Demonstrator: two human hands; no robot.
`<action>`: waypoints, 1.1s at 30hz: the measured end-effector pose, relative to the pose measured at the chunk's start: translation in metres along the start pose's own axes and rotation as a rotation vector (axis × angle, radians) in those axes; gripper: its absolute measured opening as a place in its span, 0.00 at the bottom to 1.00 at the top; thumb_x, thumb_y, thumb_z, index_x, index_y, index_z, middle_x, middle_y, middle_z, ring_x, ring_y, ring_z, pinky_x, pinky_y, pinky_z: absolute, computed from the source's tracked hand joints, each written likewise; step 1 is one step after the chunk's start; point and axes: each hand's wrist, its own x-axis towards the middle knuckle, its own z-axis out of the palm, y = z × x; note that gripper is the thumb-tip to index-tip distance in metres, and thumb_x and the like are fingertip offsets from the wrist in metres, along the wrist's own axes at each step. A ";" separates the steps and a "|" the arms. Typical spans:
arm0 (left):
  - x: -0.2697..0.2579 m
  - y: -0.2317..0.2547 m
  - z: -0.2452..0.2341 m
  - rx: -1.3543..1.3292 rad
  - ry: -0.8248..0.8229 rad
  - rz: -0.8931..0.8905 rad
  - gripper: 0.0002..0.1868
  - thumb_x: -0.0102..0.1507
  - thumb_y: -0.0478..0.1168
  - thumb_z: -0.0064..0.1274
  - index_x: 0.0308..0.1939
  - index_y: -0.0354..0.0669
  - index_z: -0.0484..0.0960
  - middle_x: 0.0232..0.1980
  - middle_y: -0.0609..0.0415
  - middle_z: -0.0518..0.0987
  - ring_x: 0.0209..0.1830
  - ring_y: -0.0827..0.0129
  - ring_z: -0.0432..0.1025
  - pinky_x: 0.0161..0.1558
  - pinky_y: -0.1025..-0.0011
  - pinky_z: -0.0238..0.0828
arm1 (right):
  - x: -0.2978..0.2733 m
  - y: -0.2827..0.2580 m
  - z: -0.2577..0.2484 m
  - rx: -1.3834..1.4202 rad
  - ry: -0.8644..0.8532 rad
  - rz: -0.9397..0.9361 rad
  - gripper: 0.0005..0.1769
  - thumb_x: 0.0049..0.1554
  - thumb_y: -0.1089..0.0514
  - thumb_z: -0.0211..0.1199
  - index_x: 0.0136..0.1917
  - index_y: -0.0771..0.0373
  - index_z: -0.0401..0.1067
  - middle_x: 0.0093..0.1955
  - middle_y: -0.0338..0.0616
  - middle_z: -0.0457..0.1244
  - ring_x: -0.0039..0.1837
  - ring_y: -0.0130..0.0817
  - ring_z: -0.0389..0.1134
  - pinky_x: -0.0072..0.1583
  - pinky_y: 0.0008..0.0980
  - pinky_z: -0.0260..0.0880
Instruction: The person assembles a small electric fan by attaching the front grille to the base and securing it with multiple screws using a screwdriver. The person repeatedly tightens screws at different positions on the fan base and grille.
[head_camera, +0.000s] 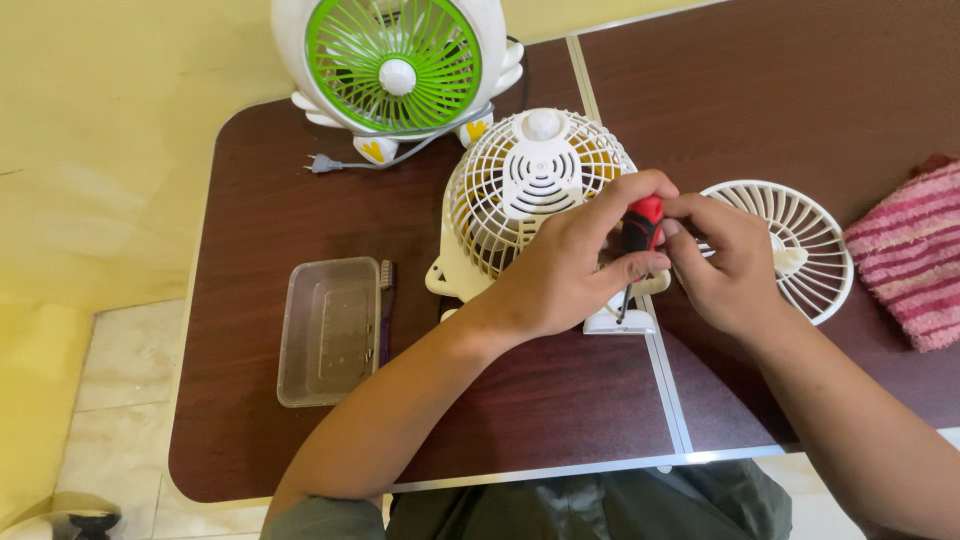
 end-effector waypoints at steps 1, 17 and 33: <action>0.000 0.000 0.000 -0.004 -0.005 -0.020 0.29 0.68 0.39 0.63 0.69 0.49 0.65 0.52 0.54 0.79 0.48 0.70 0.78 0.52 0.70 0.79 | 0.000 -0.001 0.000 -0.001 -0.001 -0.009 0.10 0.62 0.65 0.58 0.57 0.68 0.74 0.41 0.49 0.68 0.41 0.35 0.70 0.45 0.32 0.67; 0.000 0.006 -0.005 0.081 -0.076 0.070 0.31 0.65 0.41 0.65 0.68 0.47 0.67 0.57 0.53 0.81 0.55 0.63 0.80 0.57 0.68 0.78 | 0.002 0.004 -0.009 -0.067 -0.078 -0.036 0.07 0.57 0.68 0.58 0.49 0.67 0.73 0.40 0.49 0.67 0.40 0.39 0.69 0.44 0.35 0.67; -0.006 0.010 -0.001 0.346 -0.122 0.173 0.30 0.65 0.53 0.63 0.68 0.55 0.69 0.52 0.58 0.83 0.51 0.65 0.81 0.53 0.68 0.78 | 0.006 0.025 -0.023 0.202 -0.626 0.067 0.25 0.46 0.56 0.72 0.56 0.64 0.73 0.45 0.43 0.70 0.45 0.32 0.70 0.47 0.33 0.72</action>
